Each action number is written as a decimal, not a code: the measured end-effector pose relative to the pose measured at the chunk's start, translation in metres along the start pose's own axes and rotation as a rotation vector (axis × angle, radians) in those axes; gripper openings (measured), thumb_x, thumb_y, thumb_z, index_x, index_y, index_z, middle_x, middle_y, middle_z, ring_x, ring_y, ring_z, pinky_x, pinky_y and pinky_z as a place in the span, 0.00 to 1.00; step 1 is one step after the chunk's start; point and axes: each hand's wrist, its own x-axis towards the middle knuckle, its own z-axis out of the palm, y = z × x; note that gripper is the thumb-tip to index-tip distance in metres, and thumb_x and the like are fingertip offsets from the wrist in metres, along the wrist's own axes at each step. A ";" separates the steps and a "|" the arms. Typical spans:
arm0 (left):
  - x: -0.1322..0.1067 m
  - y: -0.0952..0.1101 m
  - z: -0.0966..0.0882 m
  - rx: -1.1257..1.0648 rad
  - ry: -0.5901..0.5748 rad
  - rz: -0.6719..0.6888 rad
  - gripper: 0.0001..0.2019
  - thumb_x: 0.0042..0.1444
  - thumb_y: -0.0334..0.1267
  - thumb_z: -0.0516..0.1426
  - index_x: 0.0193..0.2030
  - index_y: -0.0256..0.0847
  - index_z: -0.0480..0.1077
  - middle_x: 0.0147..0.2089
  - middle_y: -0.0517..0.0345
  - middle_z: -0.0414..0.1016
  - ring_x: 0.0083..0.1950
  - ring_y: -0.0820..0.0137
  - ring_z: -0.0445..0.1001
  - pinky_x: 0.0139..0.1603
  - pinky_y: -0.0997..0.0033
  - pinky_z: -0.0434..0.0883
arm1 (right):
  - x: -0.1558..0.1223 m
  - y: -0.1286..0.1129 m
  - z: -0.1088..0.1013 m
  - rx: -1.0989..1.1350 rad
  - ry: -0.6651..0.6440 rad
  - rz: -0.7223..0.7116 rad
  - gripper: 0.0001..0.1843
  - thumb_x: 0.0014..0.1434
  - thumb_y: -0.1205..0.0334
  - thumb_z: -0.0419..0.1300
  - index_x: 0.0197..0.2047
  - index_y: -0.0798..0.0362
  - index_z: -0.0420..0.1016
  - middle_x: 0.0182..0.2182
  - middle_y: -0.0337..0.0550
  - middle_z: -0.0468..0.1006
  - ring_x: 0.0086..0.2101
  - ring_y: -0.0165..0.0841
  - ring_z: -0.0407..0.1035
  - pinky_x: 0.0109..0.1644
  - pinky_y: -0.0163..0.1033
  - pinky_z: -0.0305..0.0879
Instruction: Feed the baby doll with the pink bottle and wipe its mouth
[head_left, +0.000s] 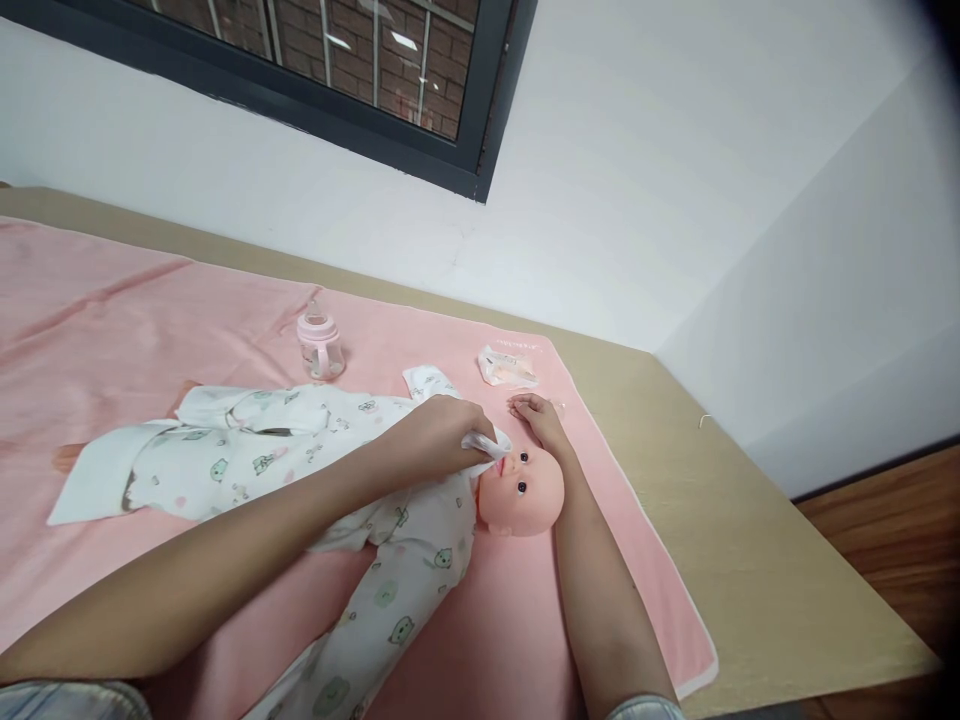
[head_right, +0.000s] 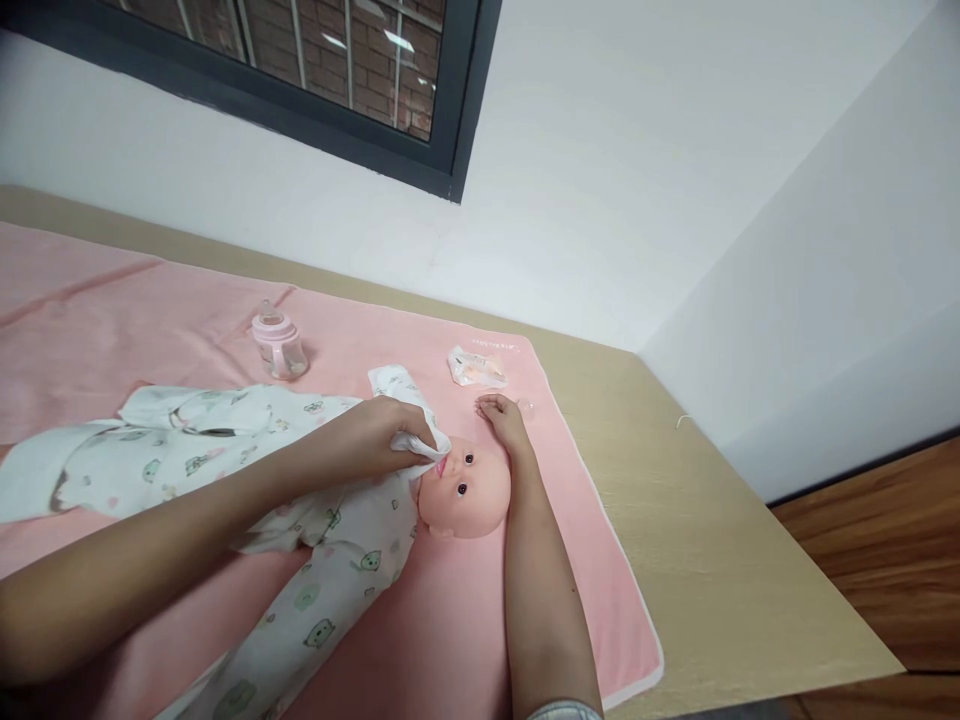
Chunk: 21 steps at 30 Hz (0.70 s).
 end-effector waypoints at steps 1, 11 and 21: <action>0.000 0.000 0.000 0.001 0.008 -0.003 0.09 0.50 0.32 0.53 0.20 0.40 0.66 0.25 0.61 0.68 0.26 0.73 0.62 0.28 0.71 0.51 | 0.000 0.000 0.000 0.001 0.000 0.001 0.15 0.44 0.54 0.69 0.34 0.52 0.76 0.37 0.44 0.81 0.41 0.34 0.74 0.58 0.46 0.67; 0.002 -0.001 0.003 -0.010 0.048 0.008 0.10 0.53 0.36 0.53 0.28 0.41 0.76 0.29 0.58 0.73 0.31 0.69 0.69 0.31 0.73 0.57 | 0.000 0.000 0.000 -0.007 0.004 -0.002 0.16 0.44 0.52 0.69 0.34 0.52 0.76 0.36 0.43 0.81 0.40 0.34 0.74 0.57 0.45 0.68; 0.004 -0.003 0.009 0.034 0.108 0.019 0.11 0.56 0.37 0.54 0.32 0.42 0.78 0.31 0.55 0.76 0.34 0.66 0.73 0.34 0.72 0.62 | -0.002 -0.003 0.001 -0.007 -0.004 -0.009 0.15 0.44 0.53 0.69 0.34 0.52 0.76 0.37 0.44 0.81 0.41 0.34 0.74 0.57 0.45 0.68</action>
